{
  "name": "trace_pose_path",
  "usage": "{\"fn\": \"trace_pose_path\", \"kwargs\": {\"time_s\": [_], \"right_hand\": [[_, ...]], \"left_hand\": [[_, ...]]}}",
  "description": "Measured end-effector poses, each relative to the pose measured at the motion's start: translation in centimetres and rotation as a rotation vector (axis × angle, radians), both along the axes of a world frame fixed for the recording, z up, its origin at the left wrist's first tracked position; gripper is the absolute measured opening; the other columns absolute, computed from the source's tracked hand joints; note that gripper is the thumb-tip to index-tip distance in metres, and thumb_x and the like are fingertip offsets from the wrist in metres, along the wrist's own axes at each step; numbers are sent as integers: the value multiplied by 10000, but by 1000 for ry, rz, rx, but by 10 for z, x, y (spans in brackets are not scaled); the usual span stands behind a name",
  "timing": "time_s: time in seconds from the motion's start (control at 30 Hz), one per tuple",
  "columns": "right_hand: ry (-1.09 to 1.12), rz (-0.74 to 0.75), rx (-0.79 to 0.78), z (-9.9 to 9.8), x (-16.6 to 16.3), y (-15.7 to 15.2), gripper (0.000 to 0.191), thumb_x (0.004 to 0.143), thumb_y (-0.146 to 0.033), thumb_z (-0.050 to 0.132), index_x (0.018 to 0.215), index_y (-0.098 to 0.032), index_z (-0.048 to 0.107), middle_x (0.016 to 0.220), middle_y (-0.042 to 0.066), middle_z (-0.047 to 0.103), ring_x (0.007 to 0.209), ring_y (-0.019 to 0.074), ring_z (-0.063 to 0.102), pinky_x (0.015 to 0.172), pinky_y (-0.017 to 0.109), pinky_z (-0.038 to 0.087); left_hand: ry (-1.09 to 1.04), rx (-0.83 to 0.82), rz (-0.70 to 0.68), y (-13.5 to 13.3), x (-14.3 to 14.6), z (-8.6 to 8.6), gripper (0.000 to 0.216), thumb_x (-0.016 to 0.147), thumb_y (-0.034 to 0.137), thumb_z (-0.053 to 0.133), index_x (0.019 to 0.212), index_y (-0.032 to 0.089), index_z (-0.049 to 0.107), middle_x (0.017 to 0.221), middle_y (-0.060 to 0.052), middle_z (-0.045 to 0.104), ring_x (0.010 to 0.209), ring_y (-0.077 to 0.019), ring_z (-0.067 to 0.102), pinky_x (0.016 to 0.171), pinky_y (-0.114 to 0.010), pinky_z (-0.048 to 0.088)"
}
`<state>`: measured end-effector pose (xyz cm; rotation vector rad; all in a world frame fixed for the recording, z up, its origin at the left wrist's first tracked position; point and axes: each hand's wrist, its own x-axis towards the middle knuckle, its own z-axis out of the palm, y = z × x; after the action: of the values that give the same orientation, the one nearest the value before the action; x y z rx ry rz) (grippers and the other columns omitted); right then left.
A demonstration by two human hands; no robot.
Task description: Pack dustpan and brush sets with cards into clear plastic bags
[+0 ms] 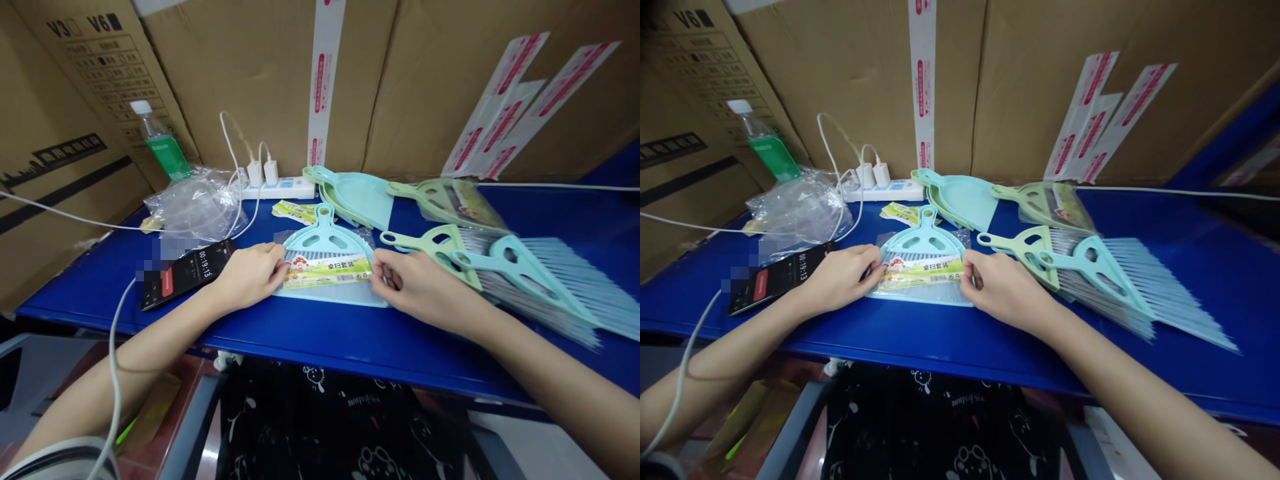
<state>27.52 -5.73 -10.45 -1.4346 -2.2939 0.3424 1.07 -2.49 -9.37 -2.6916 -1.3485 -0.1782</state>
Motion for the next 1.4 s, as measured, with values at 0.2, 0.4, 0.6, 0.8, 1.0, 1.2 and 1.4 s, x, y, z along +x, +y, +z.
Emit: {"fn": "trace_pose_path", "kwargs": {"time_s": [0.2,0.4,0.6,0.8,1.0,1.2,1.4], "right_hand": [[161,70,-113,0,1,3,115,780,-246,416,772,-263,303,466,-95,385,411,134,397,458,271,303],[212,134,-132,-2,4,3,90,811,-250,408,801,-257,318,492,-96,382,427,123,388,461,269,297],[253,121,-112,1,1,0,113,817,-226,416,803,-255,307,483,-102,373,417,115,365,453,263,300],[247,132,-144,2,1,1,112,824,-252,419,789,-257,312,497,-89,402,429,120,377,452,268,298],[208,105,-177,4,5,3,50,853,-288,390,825,-252,369,490,-91,383,439,133,376,460,274,289],[173,82,-170,2,6,6,99,872,-326,377,826,-245,411,493,-83,386,437,136,358,448,273,285],[138,24,0,2,3,3,191,929,-354,398,782,-239,441,488,-73,362,440,129,373,469,272,293]], "left_hand": [[-153,-120,21,3,-4,-1,79,838,195,433,860,226,363,548,78,434,438,-136,459,480,-252,293],[-255,-151,-41,5,-6,-3,133,820,165,401,818,242,293,534,99,379,419,-109,410,480,-241,292],[-285,-99,-79,4,-9,0,118,828,172,371,807,241,278,551,89,382,415,-100,379,477,-245,292],[-253,-118,-62,3,-10,2,94,821,190,370,801,239,291,546,82,403,433,-108,405,486,-248,305],[-212,-145,-33,1,-9,3,53,811,217,372,841,231,331,556,72,452,462,-123,453,492,-246,310],[-188,-158,-22,-1,-8,6,54,840,247,352,882,218,371,583,56,487,492,-135,485,526,-257,346],[-176,-122,-16,-1,-9,6,114,876,256,344,913,204,439,575,52,476,527,-144,501,545,-265,366]]}}
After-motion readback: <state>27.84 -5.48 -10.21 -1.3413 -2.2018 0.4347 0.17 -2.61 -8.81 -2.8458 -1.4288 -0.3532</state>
